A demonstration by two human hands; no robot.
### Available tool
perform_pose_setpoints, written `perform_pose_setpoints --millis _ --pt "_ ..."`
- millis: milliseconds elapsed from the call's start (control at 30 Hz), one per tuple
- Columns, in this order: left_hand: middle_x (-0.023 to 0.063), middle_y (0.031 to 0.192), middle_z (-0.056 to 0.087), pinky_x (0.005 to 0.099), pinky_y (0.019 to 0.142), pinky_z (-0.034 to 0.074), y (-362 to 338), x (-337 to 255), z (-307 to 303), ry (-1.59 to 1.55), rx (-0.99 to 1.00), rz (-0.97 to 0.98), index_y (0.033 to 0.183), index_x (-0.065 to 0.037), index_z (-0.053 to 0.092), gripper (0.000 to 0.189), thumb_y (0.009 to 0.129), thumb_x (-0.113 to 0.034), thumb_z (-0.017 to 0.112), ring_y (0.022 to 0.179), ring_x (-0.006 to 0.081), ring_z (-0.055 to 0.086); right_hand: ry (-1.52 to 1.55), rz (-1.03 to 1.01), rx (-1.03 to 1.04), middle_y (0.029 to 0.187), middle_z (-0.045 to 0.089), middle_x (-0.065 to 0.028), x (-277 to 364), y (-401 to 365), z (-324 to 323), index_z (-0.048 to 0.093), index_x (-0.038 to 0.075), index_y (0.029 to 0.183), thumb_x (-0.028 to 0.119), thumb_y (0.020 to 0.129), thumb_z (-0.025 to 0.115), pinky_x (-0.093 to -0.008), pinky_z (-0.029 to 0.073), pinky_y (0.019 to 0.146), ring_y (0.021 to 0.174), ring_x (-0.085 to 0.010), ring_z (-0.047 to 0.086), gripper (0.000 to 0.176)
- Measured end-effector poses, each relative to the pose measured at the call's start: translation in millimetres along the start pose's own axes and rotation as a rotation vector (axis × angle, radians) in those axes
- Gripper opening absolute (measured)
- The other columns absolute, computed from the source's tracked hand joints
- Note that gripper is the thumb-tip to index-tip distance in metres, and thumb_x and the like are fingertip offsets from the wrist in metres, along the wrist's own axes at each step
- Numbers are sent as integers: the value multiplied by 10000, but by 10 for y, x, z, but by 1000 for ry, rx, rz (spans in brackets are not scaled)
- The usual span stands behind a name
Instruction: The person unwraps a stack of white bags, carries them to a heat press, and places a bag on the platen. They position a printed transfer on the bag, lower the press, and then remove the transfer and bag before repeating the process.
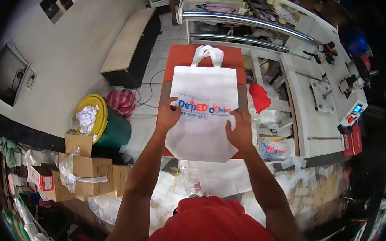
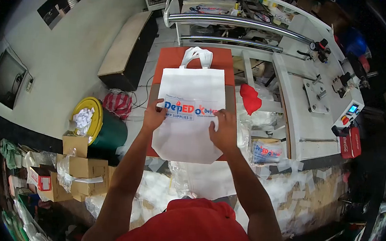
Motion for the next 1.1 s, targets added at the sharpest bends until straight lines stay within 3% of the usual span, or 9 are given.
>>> perform_pose_setpoints --millis 133,200,233,300,533,1100 --pt "132 855 686 376 712 556 -94 -165 -87 98 -30 -20 1230 -23 588 404 846 -118 671 771 256 692 -172 0 135 1310 505 -155 -90 -203 298 582 34 1192 155 808 673 -475 411 995 1205 -351 466 413" --pt "167 1048 640 441 865 491 -307 -249 -132 474 -249 323 1176 -26 589 377 817 -111 666 982 332 618 -195 14 178 1320 501 -149 -149 -251 364 581 31 1196 180 816 665 -477 407 1005 1221 -345 461 417" --pt "167 1048 640 441 865 491 -413 -251 -129 475 -243 323 1176 -26 589 377 817 -111 666 982 332 618 -209 7 170 1328 499 -147 -156 -270 367 580 27 1201 190 820 658 -476 401 1016 1236 -341 454 422" --pt "187 1196 547 478 927 451 -627 -369 -101 399 -164 507 1145 -41 613 364 792 -118 661 1082 407 521 -223 -4 159 1336 497 -145 -142 -279 361 578 23 1206 199 825 651 -475 395 1026 1251 -336 448 426" --pt "126 1268 559 468 940 447 -733 -165 22 465 -163 553 1173 -38 617 391 796 -141 643 1122 357 519 -250 46 202 1381 480 -133 -125 -258 361 561 5 1262 231 839 627 -481 379 1043 1282 -322 424 484" --pt "90 1344 544 455 976 434 -740 -102 65 521 -176 504 1208 -47 630 415 811 -169 626 1204 333 491 -224 62 198 1419 450 -127 -185 -290 412 552 16 1290 241 849 612 -504 368 1048 1291 -326 412 499"
Point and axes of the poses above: each hand's wrist, its own y-axis towards the middle knuckle, its own z-axis out of the palm, x = y × z, the point moved 4 cm from there along y, towards the middle knuckle
